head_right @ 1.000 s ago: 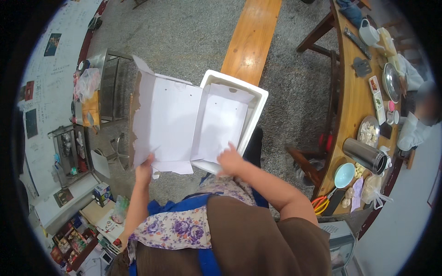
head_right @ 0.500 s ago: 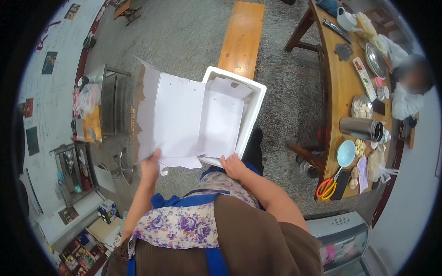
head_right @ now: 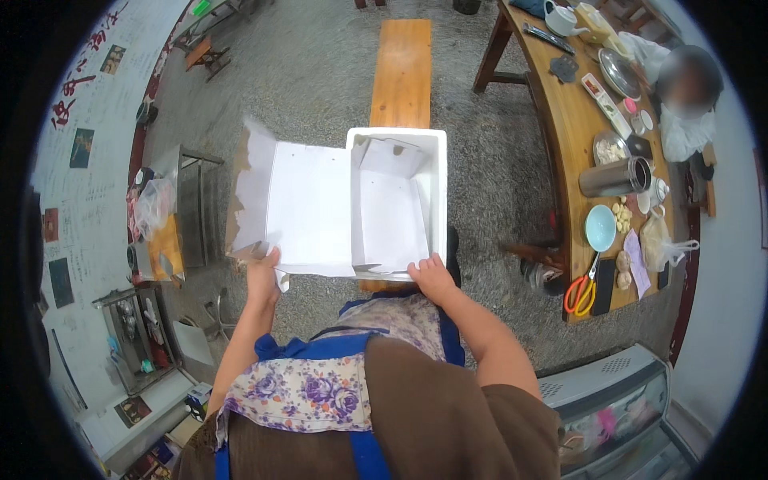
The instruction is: The person unfolds a flat white styrofoam box, aligns the side panels, and uses scissors to trim excess material. The person then folds the box into a three-dimensional container and places it on a wooden bench.
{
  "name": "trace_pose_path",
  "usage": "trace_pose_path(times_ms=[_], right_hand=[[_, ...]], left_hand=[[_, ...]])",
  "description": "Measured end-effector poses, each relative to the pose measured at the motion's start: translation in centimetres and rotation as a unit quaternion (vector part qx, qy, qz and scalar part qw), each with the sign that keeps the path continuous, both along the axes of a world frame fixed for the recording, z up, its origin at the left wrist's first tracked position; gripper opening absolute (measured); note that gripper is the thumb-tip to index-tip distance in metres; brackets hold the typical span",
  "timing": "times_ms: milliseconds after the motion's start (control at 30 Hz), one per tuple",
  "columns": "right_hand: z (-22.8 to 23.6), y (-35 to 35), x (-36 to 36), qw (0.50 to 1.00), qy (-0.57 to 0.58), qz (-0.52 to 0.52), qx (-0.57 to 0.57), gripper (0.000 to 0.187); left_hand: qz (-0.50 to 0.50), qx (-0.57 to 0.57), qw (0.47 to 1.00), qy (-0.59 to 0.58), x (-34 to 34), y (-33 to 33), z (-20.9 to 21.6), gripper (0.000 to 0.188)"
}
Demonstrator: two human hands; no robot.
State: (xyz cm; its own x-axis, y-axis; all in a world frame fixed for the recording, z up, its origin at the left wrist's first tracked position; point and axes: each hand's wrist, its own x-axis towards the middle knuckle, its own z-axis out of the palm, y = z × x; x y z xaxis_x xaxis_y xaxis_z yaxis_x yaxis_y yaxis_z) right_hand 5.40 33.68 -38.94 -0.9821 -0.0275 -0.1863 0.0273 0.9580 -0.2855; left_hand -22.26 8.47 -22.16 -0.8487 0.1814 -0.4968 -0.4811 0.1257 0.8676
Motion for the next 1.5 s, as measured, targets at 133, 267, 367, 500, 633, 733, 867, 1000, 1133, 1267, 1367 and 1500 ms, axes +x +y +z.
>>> trace_pose_path(times_ms=[133,267,367,500,633,733,867,1000,1133,1267,1367,1500], right_hand=[[1.7,-0.1,-0.3,0.998,0.053,-0.020,0.022,0.041],[2.4,-0.2,-0.1,0.978,0.191,-0.085,-0.003,0.035],[0.8,-0.1,1.1,0.973,0.183,-0.130,-0.057,0.027],[0.6,-0.2,1.5,0.968,0.179,-0.160,-0.076,0.018],[1.7,-0.2,0.9,0.967,0.189,-0.149,-0.085,0.015],[1.2,-0.1,1.5,0.972,0.159,-0.163,-0.067,0.029],[4.6,-1.3,-0.5,0.972,0.009,-0.176,-0.159,0.030],[5.1,-2.9,-3.7,0.956,-0.090,-0.178,-0.217,0.061],[6.4,-5.9,-7.1,0.892,0.017,-0.238,-0.384,0.083],[6.4,-7.9,-9.2,0.822,-0.028,-0.308,-0.478,0.088],[6.2,-8.8,-9.3,0.815,0.020,-0.301,-0.495,0.075],[4.8,-8.5,-8.9,0.634,0.102,-0.361,-0.676,0.052]], left_hand=[[0.027,0.055,0.996,-0.066,0.4,-2.2,-2.0,0.040],[0.013,0.050,0.992,-0.113,0.5,-1.1,0.1,0.039],[0.033,0.036,0.993,-0.108,-0.1,-2.4,-1.3,0.038],[0.048,0.011,0.993,-0.108,-1.1,-2.2,-1.5,0.033],[0.017,0.010,0.992,-0.128,-1.9,-2.8,-2.0,0.036],[0.001,0.022,0.995,-0.095,0.4,-0.4,0.5,0.035],[-0.009,0.068,0.996,-0.057,1.5,-2.0,-2.1,0.038],[-0.043,0.035,0.998,-0.013,2.7,-0.2,0.7,0.042],[-0.186,-0.119,0.972,0.078,4.4,2.3,3.6,0.029],[-0.213,-0.151,0.953,0.155,5.7,4.9,5.4,0.020],[-0.200,-0.118,0.959,0.160,6.5,7.1,6.1,0.022],[-0.302,-0.058,0.948,0.082,7.1,9.7,8.2,0.023]])
